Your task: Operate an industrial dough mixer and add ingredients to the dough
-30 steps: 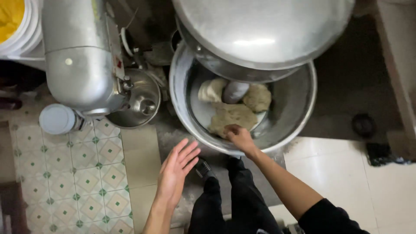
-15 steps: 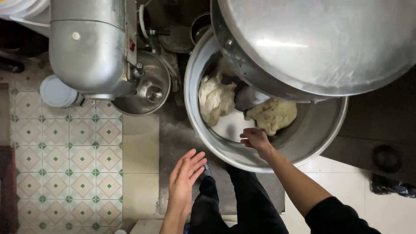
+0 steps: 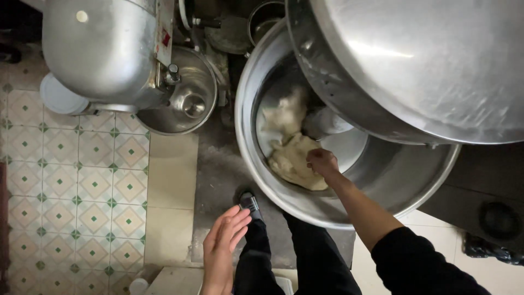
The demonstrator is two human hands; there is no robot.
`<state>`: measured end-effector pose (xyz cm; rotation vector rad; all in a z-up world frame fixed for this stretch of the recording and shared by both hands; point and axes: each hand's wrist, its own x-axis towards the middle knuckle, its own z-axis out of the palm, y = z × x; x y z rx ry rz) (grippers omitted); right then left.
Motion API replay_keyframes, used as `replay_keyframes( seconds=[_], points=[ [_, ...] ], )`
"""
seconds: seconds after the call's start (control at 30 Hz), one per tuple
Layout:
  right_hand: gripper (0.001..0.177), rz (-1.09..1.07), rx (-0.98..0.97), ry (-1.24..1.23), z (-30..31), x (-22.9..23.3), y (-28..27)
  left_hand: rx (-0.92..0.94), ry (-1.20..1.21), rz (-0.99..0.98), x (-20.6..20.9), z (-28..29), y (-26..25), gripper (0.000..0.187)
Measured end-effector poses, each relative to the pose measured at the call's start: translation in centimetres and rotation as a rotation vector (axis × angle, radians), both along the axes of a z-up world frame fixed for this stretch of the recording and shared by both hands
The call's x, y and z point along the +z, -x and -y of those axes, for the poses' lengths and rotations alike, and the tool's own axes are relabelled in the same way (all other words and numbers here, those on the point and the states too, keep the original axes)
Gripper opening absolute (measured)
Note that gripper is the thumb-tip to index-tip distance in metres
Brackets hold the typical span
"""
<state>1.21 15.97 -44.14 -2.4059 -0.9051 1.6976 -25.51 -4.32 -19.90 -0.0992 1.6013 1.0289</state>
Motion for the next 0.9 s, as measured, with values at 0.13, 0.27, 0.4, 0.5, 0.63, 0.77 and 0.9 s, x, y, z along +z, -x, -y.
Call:
replay_keyframes(
  seconds=[0.13, 0.27, 0.4, 0.5, 0.63, 0.77, 0.9],
  points=[
    [0.034, -0.059, 0.058, 0.002, -0.9, 0.6, 1.7, 0.09, -0.032, -0.009, -3.5, 2.3, 0.1, 0.05],
    [0.053, -0.058, 0.042, 0.039, -1.1, 0.1, 1.6, 0.069, -0.036, -0.041, -1.5, 0.9, -0.4, 0.05],
    [0.056, 0.206, 0.311, -0.098, 0.1, -8.1, -0.3, 0.034, -0.021, -0.069, -1.5, 0.5, -0.7, 0.051],
    [0.062, 0.356, 0.377, -0.288, -1.4, -13.2, -1.4, -0.013, -0.066, -0.099, -4.2, 2.3, -0.6, 0.054],
    [0.073, 0.363, 0.385, -0.192, -3.3, -12.9, -1.8, -0.047, -0.039, -0.103, -6.3, 4.4, -0.3, 0.058],
    [0.099, 0.828, 1.783, 0.277, -2.7, -20.0, -2.9, 0.059, 0.005, -0.094, -9.4, 6.6, -0.8, 0.054],
    [0.043, 0.679, 1.4, -0.005, -0.3, -14.1, -4.9, 0.021, -0.032, -0.084, -10.3, 7.3, -1.4, 0.053]
  ],
)
